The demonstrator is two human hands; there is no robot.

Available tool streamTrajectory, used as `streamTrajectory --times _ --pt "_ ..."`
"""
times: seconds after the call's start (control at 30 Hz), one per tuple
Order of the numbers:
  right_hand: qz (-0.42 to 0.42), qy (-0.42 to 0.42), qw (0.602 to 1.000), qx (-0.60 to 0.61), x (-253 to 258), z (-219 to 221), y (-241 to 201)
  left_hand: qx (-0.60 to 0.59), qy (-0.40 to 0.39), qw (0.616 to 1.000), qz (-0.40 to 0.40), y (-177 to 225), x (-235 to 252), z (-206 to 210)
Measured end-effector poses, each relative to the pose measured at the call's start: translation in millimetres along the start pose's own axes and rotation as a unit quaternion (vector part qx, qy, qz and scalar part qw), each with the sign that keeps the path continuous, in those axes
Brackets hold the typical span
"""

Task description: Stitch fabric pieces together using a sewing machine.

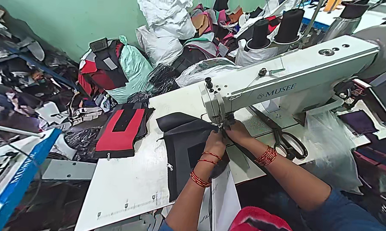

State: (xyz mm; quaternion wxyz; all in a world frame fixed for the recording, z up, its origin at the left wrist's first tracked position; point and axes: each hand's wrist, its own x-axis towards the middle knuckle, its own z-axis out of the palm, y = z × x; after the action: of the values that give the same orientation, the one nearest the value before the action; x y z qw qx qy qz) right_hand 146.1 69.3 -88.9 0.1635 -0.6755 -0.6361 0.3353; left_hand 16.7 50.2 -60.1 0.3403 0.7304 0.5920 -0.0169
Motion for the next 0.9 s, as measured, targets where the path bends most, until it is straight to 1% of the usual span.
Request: streamTrajectory --times 0.07,0.13,0.2,0.37,0.43,0.53,0.57,0.8,0.9 --pt "0.005 -0.02 1.0 0.018 -2.0 3.2 0.9 0.009 0.014 1.0 -0.024 6.0 -0.6 7.9" --pt "0.01 -0.022 0.998 0.054 -2.9 6.0 0.7 0.028 0.021 0.999 -0.039 10.6 0.0 13.1" --pt "0.019 -0.02 0.996 0.081 -3.9 6.7 -1.4 0.051 0.013 0.998 -0.044 13.2 0.4 13.3" --pt "0.029 -0.03 0.995 0.088 -6.4 3.4 -2.7 0.058 -0.012 0.997 -0.041 12.8 2.8 8.1" --pt "0.039 -0.037 0.995 0.083 -9.9 1.3 -4.2 0.038 -0.027 0.999 -0.014 6.0 3.8 -0.1" --pt "0.041 -0.025 0.995 0.091 -14.7 1.7 0.0 -0.007 -0.042 0.996 0.075 -13.8 6.0 -15.8" --pt "0.041 -0.02 0.994 0.098 -16.2 2.2 2.0 -0.019 -0.044 0.995 0.091 -18.1 6.7 -19.4" --pt "0.044 0.007 0.986 0.162 -24.3 14.5 3.2 -0.066 -0.031 0.991 0.109 -37.0 15.7 -18.6" --pt "0.042 0.005 0.983 0.179 -25.8 16.6 0.7 -0.046 -0.025 0.992 0.113 -32.0 14.2 -16.8"
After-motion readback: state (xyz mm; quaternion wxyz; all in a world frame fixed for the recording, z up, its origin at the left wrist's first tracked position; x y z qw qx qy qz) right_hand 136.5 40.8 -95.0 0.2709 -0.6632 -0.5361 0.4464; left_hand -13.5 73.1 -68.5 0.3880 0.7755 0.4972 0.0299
